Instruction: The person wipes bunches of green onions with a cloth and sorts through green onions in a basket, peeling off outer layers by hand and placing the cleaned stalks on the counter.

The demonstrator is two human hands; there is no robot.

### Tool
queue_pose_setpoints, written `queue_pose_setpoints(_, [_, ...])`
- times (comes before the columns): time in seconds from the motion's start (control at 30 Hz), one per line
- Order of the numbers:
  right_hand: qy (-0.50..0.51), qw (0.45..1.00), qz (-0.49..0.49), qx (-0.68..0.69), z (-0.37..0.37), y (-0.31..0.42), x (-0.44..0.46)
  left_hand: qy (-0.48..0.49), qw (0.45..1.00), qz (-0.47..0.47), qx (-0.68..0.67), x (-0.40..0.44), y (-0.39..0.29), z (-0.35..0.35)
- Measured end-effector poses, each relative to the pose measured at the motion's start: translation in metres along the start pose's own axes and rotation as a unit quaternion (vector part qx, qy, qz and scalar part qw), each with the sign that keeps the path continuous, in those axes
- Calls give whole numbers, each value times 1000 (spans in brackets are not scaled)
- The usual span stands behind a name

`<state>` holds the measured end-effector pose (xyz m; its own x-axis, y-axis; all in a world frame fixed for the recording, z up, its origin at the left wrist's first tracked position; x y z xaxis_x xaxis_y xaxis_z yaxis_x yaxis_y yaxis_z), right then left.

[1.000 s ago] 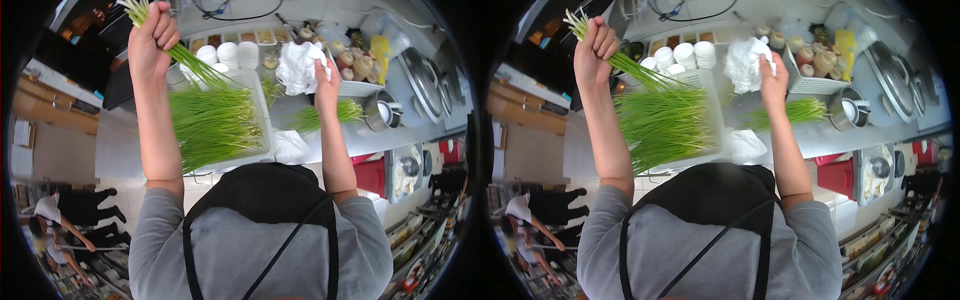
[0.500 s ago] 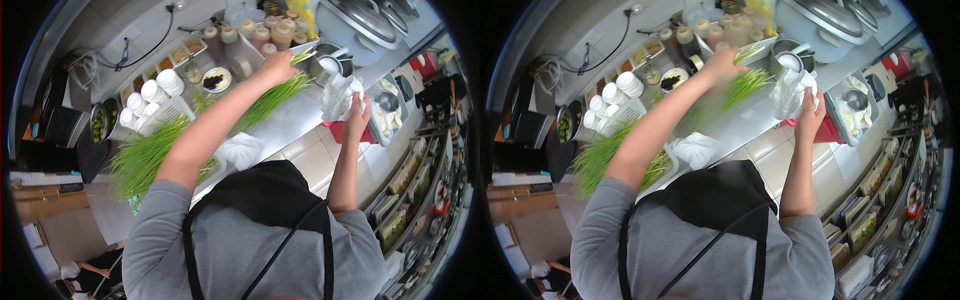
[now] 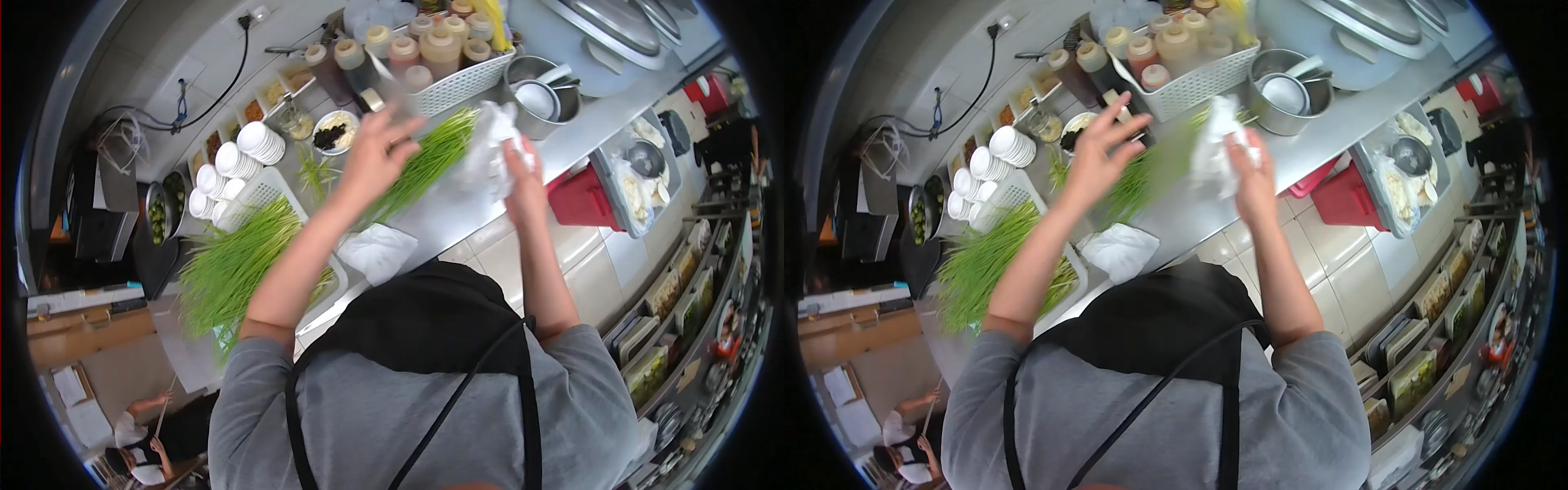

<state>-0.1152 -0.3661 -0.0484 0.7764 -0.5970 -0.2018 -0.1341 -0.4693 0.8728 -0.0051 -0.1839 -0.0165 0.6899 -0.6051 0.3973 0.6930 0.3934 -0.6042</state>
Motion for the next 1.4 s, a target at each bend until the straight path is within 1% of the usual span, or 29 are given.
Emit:
queue_pose_setpoints(0.03, [26, 997, -57, 54, -12, -19, -4, 11, 1000, -8, -9, -12, -14, -2])
queue_pose_setpoints(0.07, [119, 993, 6, -13, -22, -40, -4, -9, 1000, -8, -19, -25, -22, -6])
queue_pose_setpoints(0.1, [215, 971, 69, -76, -34, -58, -7, -38, 999, -31, -8, -34, -20, -9])
queue_pose_setpoints(0.17, [261, 960, 53, -83, -67, -60, -26, -104, 994, -10, 27, -54, -7, -14])
queue_pose_setpoints(0.2, [288, 952, 51, -90, -80, -62, -34, -115, 993, 7, 40, -62, -7, -9])
queue_pose_setpoints(0.3, [322, 942, 9, -95, -92, -83, -37, -132, 988, 76, 32, -85, -9, 15])
queue_pose_setpoints(0.37, [348, 931, 16, -111, -102, -85, -41, 10, 970, 209, -126, -100, -5, 36])
queue_pose_setpoints(0.43, [337, 919, 121, -165, -107, -96, -31, -23, 971, 203, -121, -125, 10, 56])
queue_pose_setpoints(0.5, [346, 918, 93, -172, -116, -91, -19, -76, 981, 175, 34, -150, 26, 91])
queue_pose_setpoints(0.53, [343, 916, 76, -193, -125, -84, -21, -105, 961, 255, 1, -165, 32, 107])
queue_pose_setpoints(0.57, [346, 898, 111, -249, -128, -82, -22, -131, 933, 334, -35, -182, 37, 122])
queue_pose_setpoints(0.63, [375, 858, 166, -309, -132, -98, -25, -132, 909, 393, 41, -214, 50, 142])
queue_pose_setpoints(0.67, [400, 820, 216, -348, -134, -110, -26, -133, 908, 395, 39, -224, 49, 145])
queue_pose_setpoints(0.7, [422, 777, 267, -384, -136, -120, -30, -75, 896, 434, 52, -233, 46, 147])
queue_pose_setpoints(0.73, [452, 732, 252, -444, -137, -128, -36, -17, 880, 471, 66, -241, 42, 148])
queue_pose_setpoints(0.77, [454, 730, 252, -444, -134, -135, -40, -18, 879, 472, 65, -249, 43, 146])
queue_pose_setpoints(0.83, [542, 574, 245, -563, -129, -148, -49, 109, 872, 450, 157, -269, 51, 129])
queue_pose_setpoints(0.87, [562, 536, 229, -587, -129, -147, -52, 107, 881, 419, 194, -280, 54, 120])
queue_pose_setpoints(0.9, [561, 536, 229, -588, -131, -144, -55, 106, 881, 418, 193, -285, 56, 115])
queue_pose_setpoints(0.97, [563, 556, 241, -562, -139, -139, -60, 129, 842, 345, 394, -292, 57, 106])
queue_pose_setpoints(1.0, [563, 555, 242, -562, -144, -133, -63, 128, 843, 345, 393, -294, 60, 100])
queue_pose_setpoints(1.07, [571, 580, 231, -532, -155, -123, -70, 175, 806, 350, 443, -295, 70, 95])
queue_pose_setpoints(1.1, [571, 580, 232, -533, -160, -120, -74, 174, 807, 350, 443, -292, 71, 100])
queue_pose_setpoints(1.17, [556, 612, 273, -491, -167, -114, -82, 203, 783, 403, 428, -285, 72, 111])
queue_pose_setpoints(1.2, [555, 612, 273, -493, -170, -110, -83, 203, 784, 402, 427, -279, 65, 122])
queue_pose_setpoints(1.27, [543, 629, 292, -472, -174, -105, -88, 103, 828, 408, 372, -268, 46, 152])
queue_pose_setpoints(1.3, [544, 629, 292, -472, -176, -103, -91, 103, 827, 409, 371, -267, 42, 164])
queue_pose_setpoints(1.37, [553, 629, 267, -477, -179, -101, -94, 63, 875, 422, 229, -265, 46, 185])
queue_pose_setpoints(1.4, [552, 628, 268, -478, -179, -102, -95, 55, 875, 417, 240, -266, 50, 192])
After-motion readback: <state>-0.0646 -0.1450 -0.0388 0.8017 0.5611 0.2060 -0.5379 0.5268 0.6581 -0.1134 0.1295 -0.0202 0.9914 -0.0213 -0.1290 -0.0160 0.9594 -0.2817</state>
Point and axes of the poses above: each hand's wrist, its own x-axis towards the middle knuckle, its own z-axis out of the back of the hand, y = z × x, the point moved 1 cm from there along x, towards the middle knuckle
